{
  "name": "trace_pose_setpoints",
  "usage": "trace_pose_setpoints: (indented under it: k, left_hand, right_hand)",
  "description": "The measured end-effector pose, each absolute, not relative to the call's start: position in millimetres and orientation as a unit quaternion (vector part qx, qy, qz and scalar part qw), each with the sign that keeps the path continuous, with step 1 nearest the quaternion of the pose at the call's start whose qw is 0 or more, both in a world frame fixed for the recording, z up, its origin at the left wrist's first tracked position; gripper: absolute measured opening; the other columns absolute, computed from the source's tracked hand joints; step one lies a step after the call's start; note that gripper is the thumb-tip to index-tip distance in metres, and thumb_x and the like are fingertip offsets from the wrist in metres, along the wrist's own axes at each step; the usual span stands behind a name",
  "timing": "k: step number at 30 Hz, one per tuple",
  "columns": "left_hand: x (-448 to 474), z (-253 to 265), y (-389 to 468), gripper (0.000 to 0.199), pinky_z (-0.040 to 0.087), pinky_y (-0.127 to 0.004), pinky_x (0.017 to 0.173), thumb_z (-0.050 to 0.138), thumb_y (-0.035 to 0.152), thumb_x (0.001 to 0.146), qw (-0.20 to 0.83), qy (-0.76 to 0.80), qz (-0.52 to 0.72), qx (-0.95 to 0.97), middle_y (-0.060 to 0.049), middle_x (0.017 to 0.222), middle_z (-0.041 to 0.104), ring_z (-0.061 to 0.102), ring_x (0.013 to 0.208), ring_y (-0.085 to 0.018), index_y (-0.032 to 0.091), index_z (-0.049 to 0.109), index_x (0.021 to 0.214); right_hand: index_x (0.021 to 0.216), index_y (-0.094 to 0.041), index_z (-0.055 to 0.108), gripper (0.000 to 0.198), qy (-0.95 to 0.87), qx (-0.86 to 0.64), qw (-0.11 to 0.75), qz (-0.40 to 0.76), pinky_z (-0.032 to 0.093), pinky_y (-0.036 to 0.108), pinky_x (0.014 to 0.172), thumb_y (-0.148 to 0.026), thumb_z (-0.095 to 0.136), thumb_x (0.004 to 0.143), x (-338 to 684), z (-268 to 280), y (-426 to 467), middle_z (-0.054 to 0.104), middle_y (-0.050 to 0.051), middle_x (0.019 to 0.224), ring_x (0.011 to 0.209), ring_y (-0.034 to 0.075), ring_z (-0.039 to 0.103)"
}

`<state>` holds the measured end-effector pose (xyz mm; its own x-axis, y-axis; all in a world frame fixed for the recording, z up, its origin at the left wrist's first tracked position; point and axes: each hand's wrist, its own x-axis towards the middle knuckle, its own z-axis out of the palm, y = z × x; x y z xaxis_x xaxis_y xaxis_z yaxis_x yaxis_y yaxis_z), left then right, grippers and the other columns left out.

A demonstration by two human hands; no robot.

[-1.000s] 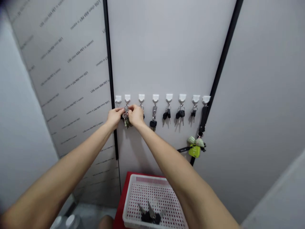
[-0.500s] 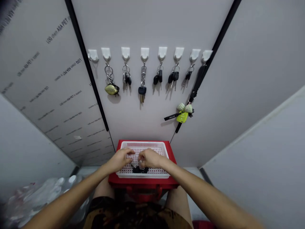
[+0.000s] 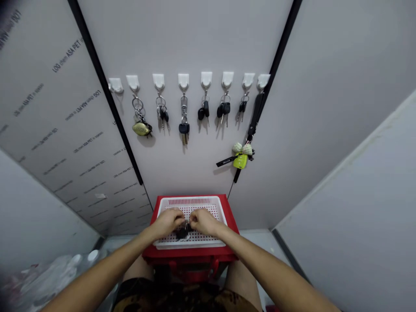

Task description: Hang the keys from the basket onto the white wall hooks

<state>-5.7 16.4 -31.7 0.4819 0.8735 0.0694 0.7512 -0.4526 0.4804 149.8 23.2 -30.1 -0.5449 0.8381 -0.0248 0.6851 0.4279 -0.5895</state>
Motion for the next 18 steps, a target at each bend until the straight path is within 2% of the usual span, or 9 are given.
trace_pose_setpoints:
  k: [7,11,16,18]
  left_hand:
    - [-17.7,-9.8,26.4,0.018,0.030,-0.019,0.050,0.035,0.024,0.066,0.319,0.508,0.294,0.744,0.003,0.052,0.044,0.040,0.052,-0.009,0.015,0.045,0.055]
    - [-21.2,-6.4,27.7,0.015,0.032,-0.019,0.050,0.036,0.025,0.066,0.391,0.509,0.357,0.679,0.005,0.050,0.042,0.040,0.049,-0.008,0.015,0.044,0.058]
    - [-25.0,-0.4,27.4,0.014,0.032,-0.019,0.049,0.036,0.026,0.066,0.391,0.519,0.404,0.644,0.005,0.049,0.040,0.039,0.048,-0.008,0.015,0.043,0.059]
    - [-26.2,5.8,25.2,0.016,0.033,-0.019,0.050,0.035,0.026,0.067,0.376,0.512,0.411,0.654,0.004,0.051,0.041,0.040,0.050,-0.008,0.015,0.044,0.060]
  right_hand:
    - [0.080,-0.012,0.056,0.024,-0.779,-0.468,0.226,0.350,0.033,0.019,0.048,-0.019,0.042,0.062,140.1,-18.6,34.9,0.055,0.000,0.059,0.049,0.008,0.044]
    - [0.073,-0.013,0.057,0.019,-0.774,-0.436,0.252,0.384,0.036,0.020,0.053,-0.020,0.044,0.062,129.1,-13.1,33.1,0.056,0.001,0.064,0.055,0.010,0.047]
    - [0.075,-0.015,0.057,0.018,-0.750,-0.404,0.305,0.426,0.038,0.023,0.062,-0.018,0.045,0.062,116.0,-2.0,32.0,0.057,0.000,0.068,0.065,0.011,0.050]
    - [0.075,-0.015,0.057,0.018,-0.730,-0.401,0.316,0.455,0.038,0.023,0.061,-0.018,0.044,0.062,111.8,1.5,33.1,0.057,0.000,0.066,0.063,0.011,0.049]
